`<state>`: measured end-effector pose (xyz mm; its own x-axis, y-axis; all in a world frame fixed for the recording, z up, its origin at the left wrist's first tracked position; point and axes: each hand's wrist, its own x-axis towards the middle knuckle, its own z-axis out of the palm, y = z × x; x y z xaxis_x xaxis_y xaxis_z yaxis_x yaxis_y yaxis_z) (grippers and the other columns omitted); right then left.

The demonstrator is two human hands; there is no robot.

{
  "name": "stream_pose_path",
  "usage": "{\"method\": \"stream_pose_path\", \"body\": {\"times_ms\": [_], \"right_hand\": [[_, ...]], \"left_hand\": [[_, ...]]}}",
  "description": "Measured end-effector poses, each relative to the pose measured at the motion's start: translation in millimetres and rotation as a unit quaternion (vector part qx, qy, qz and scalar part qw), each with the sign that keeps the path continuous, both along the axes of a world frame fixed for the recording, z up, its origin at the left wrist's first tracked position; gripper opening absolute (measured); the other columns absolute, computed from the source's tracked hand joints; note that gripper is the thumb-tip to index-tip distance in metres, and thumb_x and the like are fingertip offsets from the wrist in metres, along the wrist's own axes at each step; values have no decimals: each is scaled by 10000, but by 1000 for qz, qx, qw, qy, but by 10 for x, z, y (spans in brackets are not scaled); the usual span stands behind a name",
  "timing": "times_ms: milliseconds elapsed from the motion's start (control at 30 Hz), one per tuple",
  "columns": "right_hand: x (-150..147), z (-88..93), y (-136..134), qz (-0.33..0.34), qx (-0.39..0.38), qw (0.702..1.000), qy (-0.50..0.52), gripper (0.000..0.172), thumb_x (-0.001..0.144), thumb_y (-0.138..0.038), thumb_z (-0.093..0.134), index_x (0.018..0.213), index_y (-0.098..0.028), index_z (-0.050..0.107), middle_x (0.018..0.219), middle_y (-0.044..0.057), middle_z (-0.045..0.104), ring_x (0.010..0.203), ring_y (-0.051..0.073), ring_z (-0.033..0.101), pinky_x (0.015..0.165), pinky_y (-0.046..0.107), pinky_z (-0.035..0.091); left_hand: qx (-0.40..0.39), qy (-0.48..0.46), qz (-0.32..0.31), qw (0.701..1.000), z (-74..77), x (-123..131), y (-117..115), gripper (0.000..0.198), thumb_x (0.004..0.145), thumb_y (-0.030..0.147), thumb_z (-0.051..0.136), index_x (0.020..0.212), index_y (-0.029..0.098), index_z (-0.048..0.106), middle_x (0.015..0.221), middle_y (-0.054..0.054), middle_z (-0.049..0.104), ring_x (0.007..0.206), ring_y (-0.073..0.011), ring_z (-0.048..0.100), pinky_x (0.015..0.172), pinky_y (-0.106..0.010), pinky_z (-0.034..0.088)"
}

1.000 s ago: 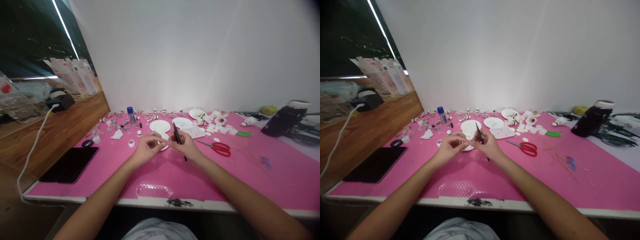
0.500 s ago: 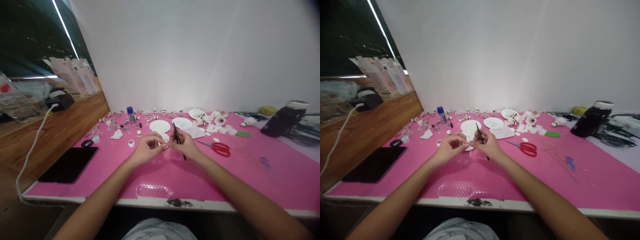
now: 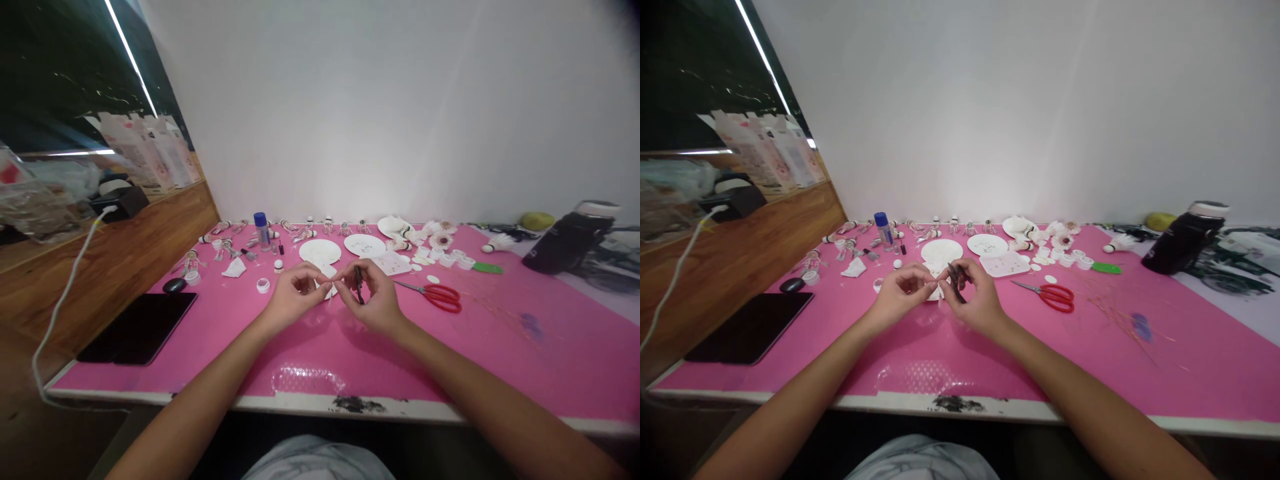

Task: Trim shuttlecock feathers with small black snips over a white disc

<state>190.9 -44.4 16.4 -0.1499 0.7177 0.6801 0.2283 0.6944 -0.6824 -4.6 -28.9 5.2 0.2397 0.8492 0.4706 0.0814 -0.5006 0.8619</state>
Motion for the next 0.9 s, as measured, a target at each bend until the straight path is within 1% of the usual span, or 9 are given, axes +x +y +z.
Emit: {"method": "stream_pose_path", "body": {"times_ms": [133, 333, 500, 667, 800, 900], "right_hand": [[-2, -24, -4, -2, 31, 1000, -4, 146, 906, -217, 719, 993, -242, 604, 889, 38, 637, 737, 175, 534, 677, 340, 472], [-1, -23, 11, -17, 40, 999, -15, 118, 912, -212, 709, 967, -236, 607, 866, 34, 627, 716, 168, 510, 669, 336, 465], [7, -36, 28, -19, 33, 999, -21, 129, 917, -235, 710, 967, -238, 592, 877, 35, 628, 727, 170, 517, 670, 333, 467], [21, -57, 21, -15, 27, 999, -12, 205, 882, -225, 752, 951, -248, 560, 899, 40, 644, 744, 182, 538, 689, 345, 481], [11, -58, 3, -18, 12, 1000, -18, 206, 888, -267, 756, 954, -254, 561, 904, 46, 659, 752, 195, 560, 689, 355, 494], [-1, -54, -3, -38, 15, 999, -13, 192, 901, -274, 742, 959, -254, 561, 894, 44, 663, 740, 190, 552, 689, 353, 493]], "left_hand": [[9, -21, -4, 1000, -19, -10, 13, 195, 855, 383, 814, 883, 191, 795, 827, -48, 665, 634, -111, 530, 558, -252, 400], [-15, -24, -2, 1000, -47, 17, 21, 234, 859, 418, 808, 878, 185, 798, 796, -52, 666, 619, -114, 517, 551, -256, 381], [-24, -23, 1, 999, -35, 27, 8, 238, 859, 418, 807, 878, 180, 797, 814, -54, 663, 628, -114, 514, 562, -261, 374], [-21, -17, 8, 1000, -1, 33, -17, 242, 844, 409, 819, 867, 169, 796, 835, -56, 660, 635, -109, 508, 568, -258, 371], [-30, -12, 1, 999, -3, 34, -10, 276, 853, 440, 803, 861, 164, 782, 820, -51, 661, 636, -111, 507, 574, -255, 378], [-44, -11, -3, 999, -9, 37, 1, 304, 870, 469, 780, 882, 165, 772, 810, -46, 662, 629, -112, 508, 572, -254, 384]]}}
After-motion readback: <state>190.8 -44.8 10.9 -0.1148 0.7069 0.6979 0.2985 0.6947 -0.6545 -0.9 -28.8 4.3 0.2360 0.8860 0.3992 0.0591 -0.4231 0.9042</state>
